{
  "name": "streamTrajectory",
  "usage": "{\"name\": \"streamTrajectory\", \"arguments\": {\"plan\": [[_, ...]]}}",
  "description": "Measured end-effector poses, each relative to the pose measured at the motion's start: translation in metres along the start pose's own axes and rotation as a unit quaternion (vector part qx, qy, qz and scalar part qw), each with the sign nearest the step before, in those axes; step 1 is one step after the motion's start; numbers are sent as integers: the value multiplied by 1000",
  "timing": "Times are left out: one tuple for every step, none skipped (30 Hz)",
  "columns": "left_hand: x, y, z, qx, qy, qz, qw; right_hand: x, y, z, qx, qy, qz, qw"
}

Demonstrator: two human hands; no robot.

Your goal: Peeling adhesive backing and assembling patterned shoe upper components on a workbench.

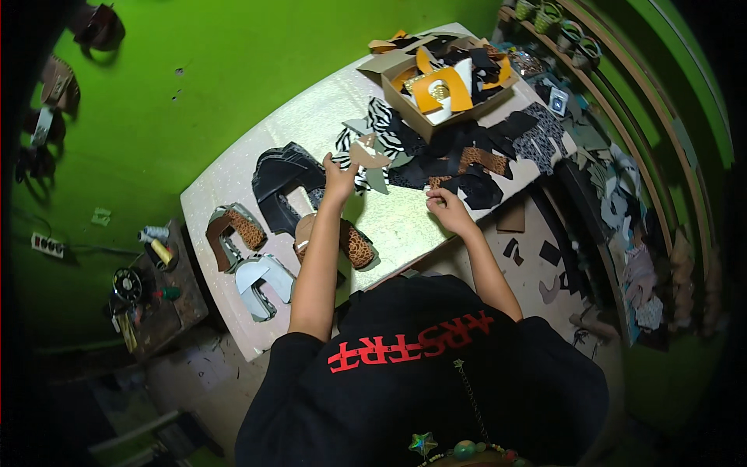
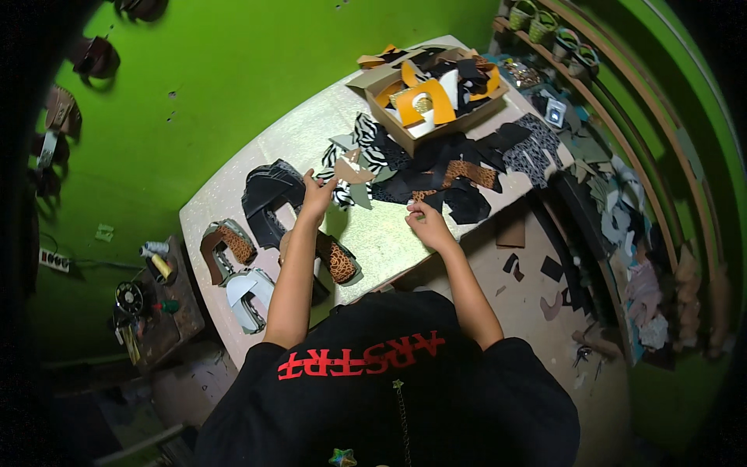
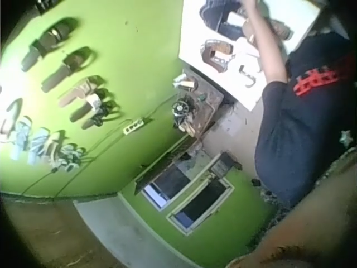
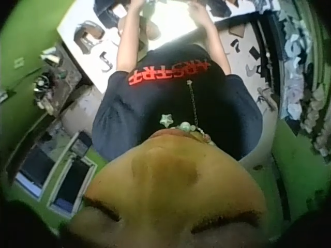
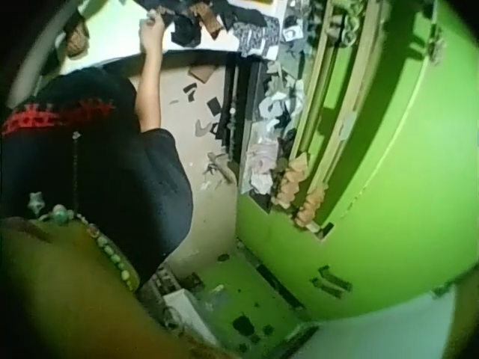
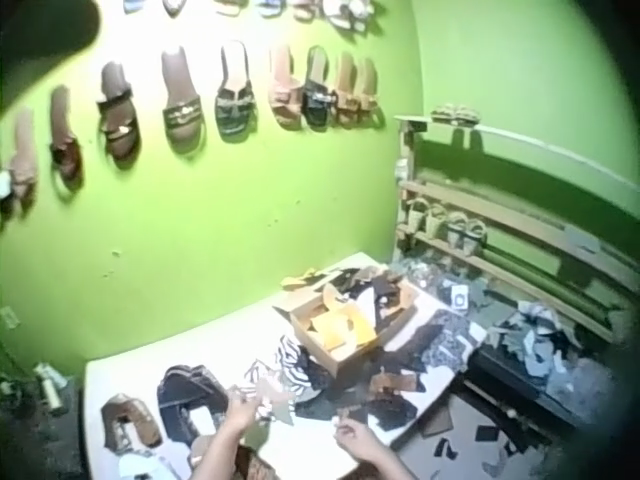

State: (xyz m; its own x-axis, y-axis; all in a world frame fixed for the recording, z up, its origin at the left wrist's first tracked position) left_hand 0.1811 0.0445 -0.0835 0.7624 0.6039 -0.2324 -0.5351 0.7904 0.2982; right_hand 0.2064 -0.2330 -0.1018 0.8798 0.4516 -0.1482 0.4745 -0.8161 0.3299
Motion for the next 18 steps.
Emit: {"name": "streamTrajectory", "arguments": {"plan": [[-1,-6,-7,1,0,-7,1000,-2,4,6,0,-4,6,1000],[-6,-18,-9,15,2,-32,999,-5,16,15,1,-2,42,999],[-11,-20,-12,27,4,-47,999,-6,23,17,1,6,68,998],[-8,-24,-30,46,-13,-56,997,-6,29,21,-8,2,90,996],[-18,-33,-33,61,-19,-57,996,-10,41,15,-38,-10,129,991],[-34,-50,-28,26,13,-107,994,-13,55,17,-69,0,181,981],[-51,-66,-22,-8,47,-155,987,-15,70,18,-100,10,230,968],[-64,-74,-16,1,48,-189,981,-14,80,9,-144,45,268,952],[-75,-82,-15,10,49,-223,974,-8,88,11,-164,36,272,947],[-82,-90,-18,0,35,-247,968,-1,95,10,-194,47,275,940],[-90,-98,-20,-12,39,-275,960,5,100,7,-224,55,279,932],[-92,-104,-30,-16,33,-297,954,11,100,1,-224,59,276,933],[-94,-110,-39,-20,28,-318,947,20,95,-5,-263,50,254,929],[-99,-116,-40,-52,26,-328,943,26,94,-5,-303,37,235,923],[-102,-120,-42,-54,26,-328,943,31,97,-5,-304,38,234,922],[-105,-124,-44,-53,27,-337,940,38,95,-5,-339,40,208,917],[-109,-127,-43,-52,28,-345,937,44,92,-3,-373,42,181,909],[-111,-127,-42,-52,32,-345,936,48,93,-2,-382,51,184,904]]}}
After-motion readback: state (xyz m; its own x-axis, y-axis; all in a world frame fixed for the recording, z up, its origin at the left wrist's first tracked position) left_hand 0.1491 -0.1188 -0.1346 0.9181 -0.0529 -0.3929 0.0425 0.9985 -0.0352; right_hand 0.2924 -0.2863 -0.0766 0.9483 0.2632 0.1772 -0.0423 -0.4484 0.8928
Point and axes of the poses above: each hand's wrist, its own x-axis towards the middle knuckle, its own y-axis out of the back of the hand, z = x × y, the point moved 8 cm from there along x, towards the middle knuckle, and after that the axes turned 2 degrees about y, right-handed, at the moved point
